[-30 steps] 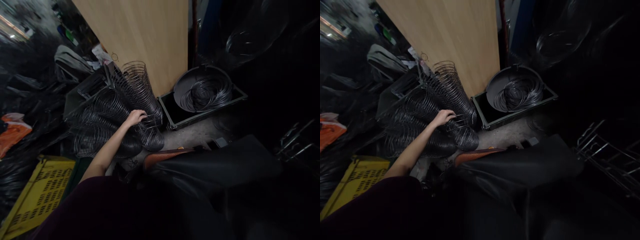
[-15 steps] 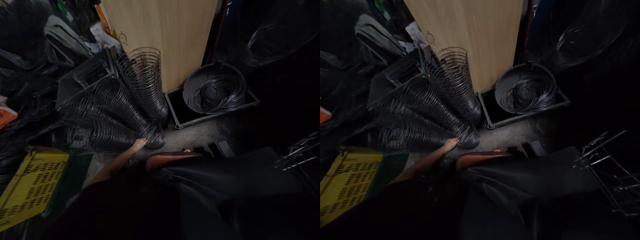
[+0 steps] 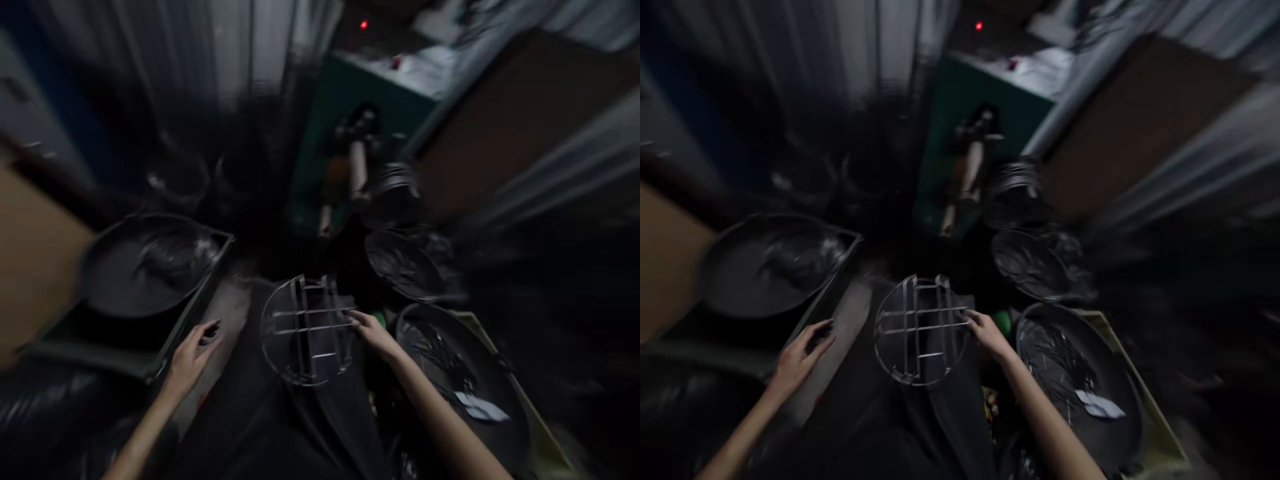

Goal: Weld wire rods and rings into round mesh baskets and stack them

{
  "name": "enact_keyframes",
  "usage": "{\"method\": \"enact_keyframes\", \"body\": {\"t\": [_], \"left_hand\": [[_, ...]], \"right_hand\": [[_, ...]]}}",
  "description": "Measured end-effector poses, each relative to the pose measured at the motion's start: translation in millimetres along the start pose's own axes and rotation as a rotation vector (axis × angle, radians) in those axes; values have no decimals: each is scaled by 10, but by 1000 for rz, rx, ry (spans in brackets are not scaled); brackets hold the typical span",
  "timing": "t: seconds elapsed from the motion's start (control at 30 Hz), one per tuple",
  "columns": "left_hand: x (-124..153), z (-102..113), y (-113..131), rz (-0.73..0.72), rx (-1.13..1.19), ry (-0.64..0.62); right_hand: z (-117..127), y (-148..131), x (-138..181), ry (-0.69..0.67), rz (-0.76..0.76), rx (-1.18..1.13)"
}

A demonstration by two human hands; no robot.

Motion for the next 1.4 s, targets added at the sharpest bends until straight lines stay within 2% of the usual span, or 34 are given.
{"method": "enact_keyframes", "body": {"t": [0.07, 0.1, 0.17, 0.23, 0.27, 0.3, 0.37, 0.43, 0.53, 0.67, 0.9, 1.0, 1.1, 1.2, 1.27, 1.33, 1.4], "left_hand": [[-223, -415, 696, -80, 101, -104], [-243, -622, 974, -102, 135, -167], [-190, -1006, 1337, -106, 175, -296], [-125, -1283, 1475, -76, 210, -369], [-121, -1361, 1481, -51, 240, -367], [-136, -1407, 1463, -21, 278, -349], [-208, -1441, 1415, 26, 348, -312], [-311, -1437, 1415, 43, 395, -305], [-477, -1397, 1490, 46, 416, -315], [-578, -1435, 1600, 46, 408, -359], [-476, -1485, 1627, 66, 424, -363], [-475, -1465, 1621, 42, 391, -364], [-528, -1416, 1614, -41, 326, -333], [-584, -1294, 1608, -102, 319, -255], [-575, -1175, 1607, -82, 354, -203], [-512, -1038, 1644, -36, 393, -163], [-422, -936, 1767, -17, 441, -181]], "right_hand": [[680, 99, -72, 186, 5, 63], [1047, 45, -161, 296, 49, 123], [1810, -238, -401, 537, 193, 296], [2461, -591, -716, 708, 312, 512], [2707, -737, -915, 737, 334, 633], [2904, -850, -1129, 733, 331, 752], [3127, -964, -1566, 624, 287, 979], [3147, -953, -1924, 423, 240, 1183], [3030, -871, -2176, 184, 222, 1358], [2942, -889, -2233, 92, 236, 1420], [2862, -1003, -2204, -27, 271, 1481], [2860, -994, -2069, -27, 256, 1509], [2869, -959, -1865, 11, 232, 1508], [2777, -887, -1556, 14, 246, 1505], [2643, -877, -1264, 36, 298, 1471], [2484, -976, -925, 121, 399, 1396], [2358, -1201, -591, 295, 538, 1255]]}}
Point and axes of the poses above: each hand's wrist, its own x-axis away from the middle knuckle, its own z-axis out of the back of the hand, y = z × x, the point moved 10 cm from there along -x, towards the middle knuckle, and after that the axes turned 15 degrees about z, right-handed, at the moved point
